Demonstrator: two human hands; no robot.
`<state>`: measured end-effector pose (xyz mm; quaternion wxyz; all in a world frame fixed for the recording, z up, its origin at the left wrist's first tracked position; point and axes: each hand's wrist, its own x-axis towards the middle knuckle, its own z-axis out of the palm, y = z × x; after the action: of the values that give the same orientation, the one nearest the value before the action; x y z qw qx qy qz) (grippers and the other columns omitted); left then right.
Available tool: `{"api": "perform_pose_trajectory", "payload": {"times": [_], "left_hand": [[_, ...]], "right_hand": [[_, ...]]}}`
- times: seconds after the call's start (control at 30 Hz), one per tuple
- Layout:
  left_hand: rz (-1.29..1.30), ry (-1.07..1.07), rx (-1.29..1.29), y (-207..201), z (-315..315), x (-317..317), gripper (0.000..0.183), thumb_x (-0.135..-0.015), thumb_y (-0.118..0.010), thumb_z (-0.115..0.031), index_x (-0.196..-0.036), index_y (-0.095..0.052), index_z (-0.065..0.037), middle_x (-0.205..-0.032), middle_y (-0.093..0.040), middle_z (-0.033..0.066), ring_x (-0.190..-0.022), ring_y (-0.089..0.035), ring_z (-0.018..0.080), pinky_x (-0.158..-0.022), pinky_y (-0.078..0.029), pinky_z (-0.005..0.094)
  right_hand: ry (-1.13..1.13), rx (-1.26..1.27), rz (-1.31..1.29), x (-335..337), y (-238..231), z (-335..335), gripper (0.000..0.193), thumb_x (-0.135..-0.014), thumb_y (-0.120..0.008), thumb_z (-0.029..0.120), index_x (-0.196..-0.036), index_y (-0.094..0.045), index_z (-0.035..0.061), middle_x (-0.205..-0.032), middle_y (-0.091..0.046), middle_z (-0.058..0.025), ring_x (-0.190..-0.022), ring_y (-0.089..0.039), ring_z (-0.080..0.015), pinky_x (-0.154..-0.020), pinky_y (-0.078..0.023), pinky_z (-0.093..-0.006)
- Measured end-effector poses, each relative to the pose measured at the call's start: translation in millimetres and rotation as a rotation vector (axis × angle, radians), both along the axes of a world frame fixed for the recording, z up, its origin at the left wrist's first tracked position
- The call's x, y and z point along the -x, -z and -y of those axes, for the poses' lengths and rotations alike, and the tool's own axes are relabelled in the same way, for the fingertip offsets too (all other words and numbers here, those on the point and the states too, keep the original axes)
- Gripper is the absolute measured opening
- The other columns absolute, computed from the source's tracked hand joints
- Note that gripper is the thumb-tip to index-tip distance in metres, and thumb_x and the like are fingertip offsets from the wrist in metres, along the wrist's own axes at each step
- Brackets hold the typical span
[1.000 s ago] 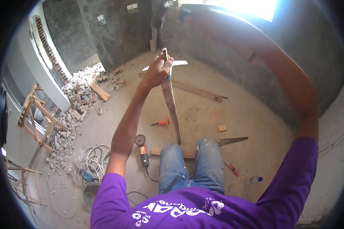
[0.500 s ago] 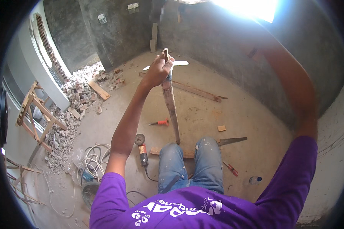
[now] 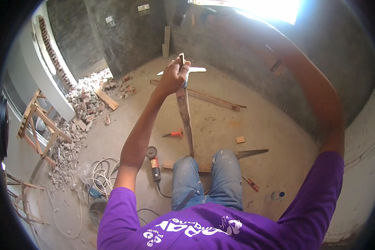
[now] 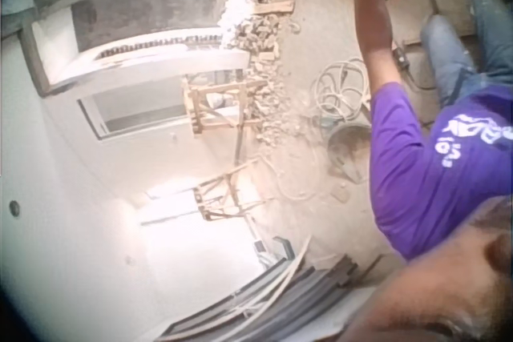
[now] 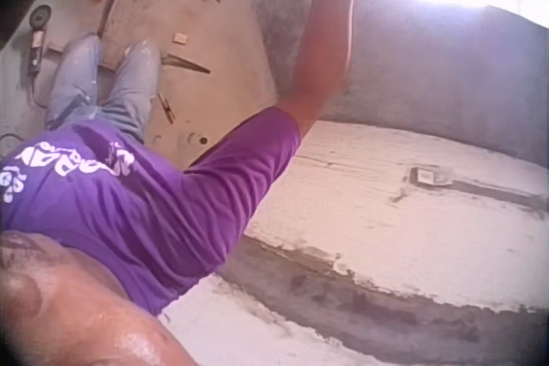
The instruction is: The person repairs a hoe by attaching a new wooden handle. They use a hammer to drive the wooden wedge into the handle, a saw to cut the excess wood, and a utility knife to trim the wood. The person also uses a grinder to smooth the edges of the handle.
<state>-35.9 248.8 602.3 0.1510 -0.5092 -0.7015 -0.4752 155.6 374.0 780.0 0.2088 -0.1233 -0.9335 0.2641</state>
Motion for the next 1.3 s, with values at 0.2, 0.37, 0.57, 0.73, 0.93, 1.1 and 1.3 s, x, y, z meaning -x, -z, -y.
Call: {"api": "perform_pose_trajectory", "payload": {"times": [0.2, 0.37, 0.57, 0.73, 0.93, 1.1, 1.3], "left_hand": [[-0.057, 0.034, -0.127, 6.6, -11.7, 22.0, 0.063, -0.098, -0.046, -0.059, -0.08, -0.059, 0.0, -0.074, -0.059, 0.0172, -0.072, -0.059, 0.0312, -0.071, -0.046, 0.0422], [0.193, 0.32, -0.074, 3.9, 17.7, 48.4, 0.074, -0.1, -0.031, -0.065, -0.094, -0.068, -0.001, -0.08, -0.061, 0.0024, -0.076, -0.053, 0.0104, -0.07, -0.044, 0.0286], [0.298, 0.425, -0.149, 2.2, 23.5, 43.2, 0.083, -0.096, -0.025, -0.072, -0.093, -0.071, -0.002, -0.08, -0.063, 0.002, -0.076, -0.053, 0.01, -0.076, -0.044, 0.0282], [0.219, 0.523, -0.174, 4.3, 26.6, 45.4, 0.071, -0.097, -0.039, -0.063, -0.096, -0.07, 0.0, -0.096, -0.07, 0.0088, -0.092, -0.063, 0.014, -0.086, -0.049, 0.0322], [0.126, 0.366, 0.044, -11.7, 44.1, 32.2, 0.038, -0.089, -0.073, -0.037, -0.098, -0.067, -0.001, -0.092, -0.068, 0.0059, -0.088, -0.062, 0.0125, -0.08, -0.05, 0.0298], [0.234, 0.277, -0.047, -2.9, 42.4, 12.2, 0.021, -0.086, -0.076, -0.02, -0.094, -0.064, -0.004, -0.077, -0.059, -0.0009, -0.075, -0.056, 0.0084, -0.071, -0.047, 0.0274], [0.182, 0.298, -0.189, 2.9, 23.7, 14.9, 0.015, -0.088, -0.071, -0.015, -0.094, -0.064, -0.003, -0.075, -0.06, -0.0005, -0.073, -0.055, 0.0064, -0.069, -0.046, 0.026]], "right_hand": [[0.021, 0.127, -0.012, -3.7, 1.1, -38.5, 0.054, -0.095, -0.053, 0.059, -0.114, -0.054, 0.0092, -0.071, -0.047, 0.0034, -0.058, -0.048, -0.0051, -0.048, -0.043, -0.0228], [-0.063, 0.096, 0.05, -1.9, 40.0, -34.8, 0.049, -0.097, -0.053, 0.055, -0.113, -0.054, 0.0084, -0.07, -0.045, 0.0036, -0.057, -0.046, -0.0056, -0.047, -0.042, -0.0236], [-0.104, 0.091, 0.142, 1.7, 51.9, -24.7, 0.039, -0.1, -0.051, 0.048, -0.099, -0.053, 0.0092, -0.065, -0.044, 0.003, -0.051, -0.045, -0.0056, -0.044, -0.04, -0.0252], [-0.157, 0.086, 0.122, 4.3, 46.3, -18.0, 0.042, -0.101, -0.049, 0.047, -0.108, -0.055, 0.0058, -0.065, -0.048, 0.001, -0.05, -0.047, -0.0065, -0.044, -0.041, -0.0257], [-0.099, 0.005, 0.188, 7.3, 48.0, -8.3, 0.047, -0.1, -0.051, 0.046, -0.119, -0.055, 0.0031, -0.064, -0.053, -0.0029, -0.05, -0.052, -0.0112, -0.047, -0.045, -0.0296], [-0.139, -0.056, 0.18, 6.5, 45.8, -6.9, 0.05, -0.098, -0.054, 0.047, -0.124, -0.054, 0.0048, -0.066, -0.053, -0.0031, -0.053, -0.052, -0.0108, -0.048, -0.045, -0.0296], [-0.004, 0.018, -0.043, -4.3, -9.9, -26.2, 0.063, -0.096, -0.056, 0.052, -0.138, -0.047, 0.0056, -0.073, -0.053, 0.0001, -0.056, -0.049, -0.0085, -0.049, -0.044, -0.026]]}}
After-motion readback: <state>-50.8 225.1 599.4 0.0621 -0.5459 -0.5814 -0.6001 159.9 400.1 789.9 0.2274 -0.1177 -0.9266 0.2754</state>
